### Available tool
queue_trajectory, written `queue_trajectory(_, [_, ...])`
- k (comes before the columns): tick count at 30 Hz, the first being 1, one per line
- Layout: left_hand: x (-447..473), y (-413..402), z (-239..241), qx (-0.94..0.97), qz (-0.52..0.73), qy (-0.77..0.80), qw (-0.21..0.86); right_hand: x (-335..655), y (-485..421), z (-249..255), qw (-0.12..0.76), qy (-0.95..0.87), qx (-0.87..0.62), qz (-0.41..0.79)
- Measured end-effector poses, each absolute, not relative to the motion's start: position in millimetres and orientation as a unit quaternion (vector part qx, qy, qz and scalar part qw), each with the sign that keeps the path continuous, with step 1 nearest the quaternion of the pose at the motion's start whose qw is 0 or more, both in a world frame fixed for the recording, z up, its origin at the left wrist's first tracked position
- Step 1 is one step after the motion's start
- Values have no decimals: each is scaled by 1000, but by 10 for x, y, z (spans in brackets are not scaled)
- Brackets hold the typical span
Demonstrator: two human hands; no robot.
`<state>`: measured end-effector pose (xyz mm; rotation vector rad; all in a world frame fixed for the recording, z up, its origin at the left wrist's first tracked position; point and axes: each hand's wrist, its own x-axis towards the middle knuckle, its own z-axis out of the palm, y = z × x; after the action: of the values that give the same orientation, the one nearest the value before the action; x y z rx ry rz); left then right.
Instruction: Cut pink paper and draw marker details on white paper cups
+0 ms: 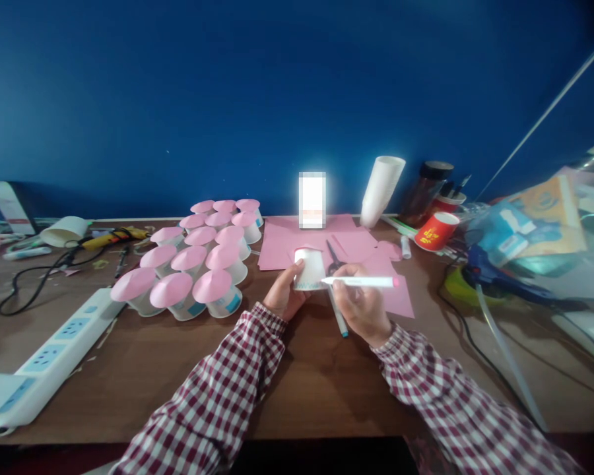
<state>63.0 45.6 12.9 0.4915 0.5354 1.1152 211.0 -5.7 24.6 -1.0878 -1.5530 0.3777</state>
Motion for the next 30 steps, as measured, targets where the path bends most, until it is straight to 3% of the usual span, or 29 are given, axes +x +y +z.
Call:
queue_trajectory(12, [636, 443, 132, 247, 505, 254, 787, 2133, -63, 220, 554, -669, -460, 183])
queue_trajectory(19, [615, 451, 141, 235, 512, 244, 790, 2130, -25, 185, 592, -638, -454, 188])
queue_trajectory(30, [615, 467, 104, 241, 508, 251, 788, 2119, -52, 214, 564, -668, -455, 168])
